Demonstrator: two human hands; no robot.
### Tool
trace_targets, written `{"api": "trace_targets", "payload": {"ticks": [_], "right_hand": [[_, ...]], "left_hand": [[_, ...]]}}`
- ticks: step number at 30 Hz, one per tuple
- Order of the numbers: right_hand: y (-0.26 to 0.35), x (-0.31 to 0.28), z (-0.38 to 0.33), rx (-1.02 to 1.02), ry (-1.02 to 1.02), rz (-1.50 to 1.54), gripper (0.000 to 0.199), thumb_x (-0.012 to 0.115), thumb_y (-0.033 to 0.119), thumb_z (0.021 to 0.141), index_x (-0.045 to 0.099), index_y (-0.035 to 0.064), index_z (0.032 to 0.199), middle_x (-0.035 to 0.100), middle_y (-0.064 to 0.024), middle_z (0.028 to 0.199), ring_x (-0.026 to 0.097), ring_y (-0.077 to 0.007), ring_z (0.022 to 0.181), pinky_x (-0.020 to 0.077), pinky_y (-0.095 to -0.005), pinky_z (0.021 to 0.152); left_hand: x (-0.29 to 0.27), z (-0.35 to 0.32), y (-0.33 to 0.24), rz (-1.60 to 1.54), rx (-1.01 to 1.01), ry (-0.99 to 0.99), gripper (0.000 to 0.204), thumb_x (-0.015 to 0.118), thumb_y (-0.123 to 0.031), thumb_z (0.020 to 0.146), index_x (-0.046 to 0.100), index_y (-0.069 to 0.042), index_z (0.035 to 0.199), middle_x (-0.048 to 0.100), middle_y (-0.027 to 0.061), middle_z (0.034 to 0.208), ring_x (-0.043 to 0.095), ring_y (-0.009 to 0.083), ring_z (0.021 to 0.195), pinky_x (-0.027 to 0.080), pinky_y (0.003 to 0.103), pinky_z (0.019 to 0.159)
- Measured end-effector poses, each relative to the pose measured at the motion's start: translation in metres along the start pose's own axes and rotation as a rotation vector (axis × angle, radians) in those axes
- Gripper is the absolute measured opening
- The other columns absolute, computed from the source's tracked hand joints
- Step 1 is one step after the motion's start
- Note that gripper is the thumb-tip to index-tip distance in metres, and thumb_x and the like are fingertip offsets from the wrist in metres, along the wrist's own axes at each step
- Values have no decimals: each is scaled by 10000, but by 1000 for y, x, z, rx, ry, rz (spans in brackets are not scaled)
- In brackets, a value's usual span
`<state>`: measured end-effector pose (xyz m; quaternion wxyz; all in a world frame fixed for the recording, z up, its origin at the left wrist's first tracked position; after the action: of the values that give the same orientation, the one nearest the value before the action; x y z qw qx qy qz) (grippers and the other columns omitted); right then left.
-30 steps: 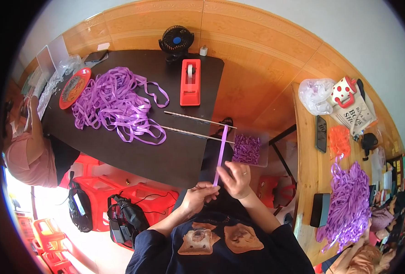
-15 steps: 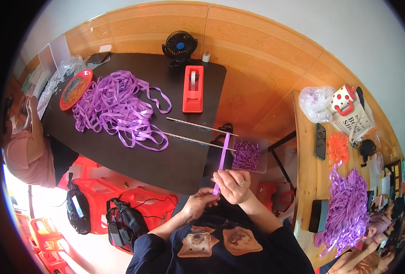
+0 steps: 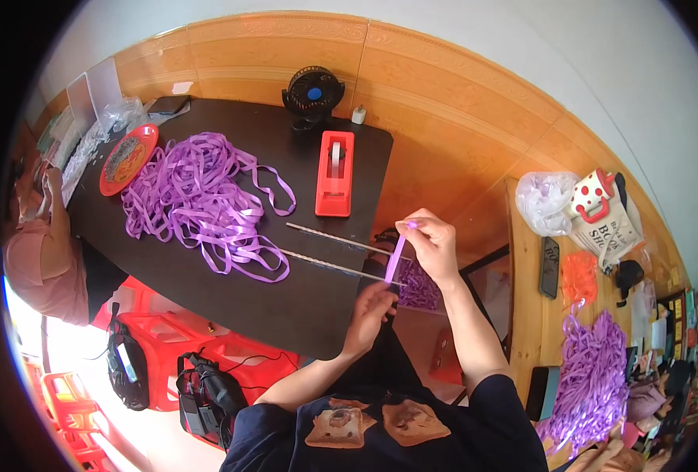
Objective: Making decorative craft items by wrapping purple ribbons around two parallel metal rods.
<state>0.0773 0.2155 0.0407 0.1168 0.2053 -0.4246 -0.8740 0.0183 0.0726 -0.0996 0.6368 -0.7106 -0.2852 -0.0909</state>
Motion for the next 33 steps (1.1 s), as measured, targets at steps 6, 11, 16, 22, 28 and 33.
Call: {"api": "trace_targets", "payload": {"ticks": [6, 11, 16, 22, 28, 33], "right_hand": [[-77, 14, -18, 453, 82, 348, 116, 698, 24, 807, 687, -47, 716, 574, -9, 685, 513, -70, 652, 383, -240, 607], [-106, 29, -52, 835, 228, 567, 130, 645, 67, 835, 697, -44, 791, 685, -94, 763, 641, -148, 715, 488, -259, 665], [-101, 39, -83, 1062, 182, 737, 140, 621, 87, 841, 699, -15, 899, 693, -84, 853, 656, -174, 758, 507, -268, 701], [-73, 37, -115, 811, 75, 531, 247, 600, 47, 845, 646, -8, 1081, 669, -55, 981, 628, -141, 892, 483, -272, 810], [-52, 42, -144, 649, -63, 823, 270, 602, -45, 829, 625, -14, 1097, 663, -78, 1021, 614, -145, 958, 458, -264, 879], [-35, 47, -143, 591, -166, 787, 212, 585, -27, 855, 631, -16, 1062, 659, -65, 963, 614, -119, 882, 464, -230, 810]], "left_hand": [[8, 29, -20, -81, 192, -167, 362, 542, -129, 938, 493, -33, 1283, 589, 42, 1118, 556, 100, 931, 417, 231, 778], [22, 44, -41, -25, 460, -155, 353, 563, -115, 930, 487, -23, 1262, 522, 56, 1209, 517, 116, 1054, 397, 257, 917], [16, 52, -31, 97, 551, -217, 200, 568, -113, 937, 612, -22, 1110, 524, 47, 1204, 519, 132, 1065, 398, 278, 933], [11, 39, -18, 3, 492, -190, 143, 580, -83, 916, 665, -18, 1011, 610, 72, 1100, 580, 158, 986, 461, 306, 877], [19, 21, -20, -228, 303, -242, 150, 552, -42, 910, 660, -12, 1010, 661, 47, 985, 618, 134, 878, 476, 263, 830], [19, 18, -16, -322, 147, -241, 175, 534, -11, 902, 647, 23, 1031, 661, 63, 924, 602, 114, 783, 474, 236, 752]]}}
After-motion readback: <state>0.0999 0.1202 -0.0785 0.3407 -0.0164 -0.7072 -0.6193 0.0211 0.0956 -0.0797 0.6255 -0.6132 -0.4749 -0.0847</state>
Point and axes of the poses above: each hand's wrist, its own z-axis towards the middle knuckle, its own x-axis out of the palm, y = z × x, the point moved 6 cm from there along z, towards the middle knuckle
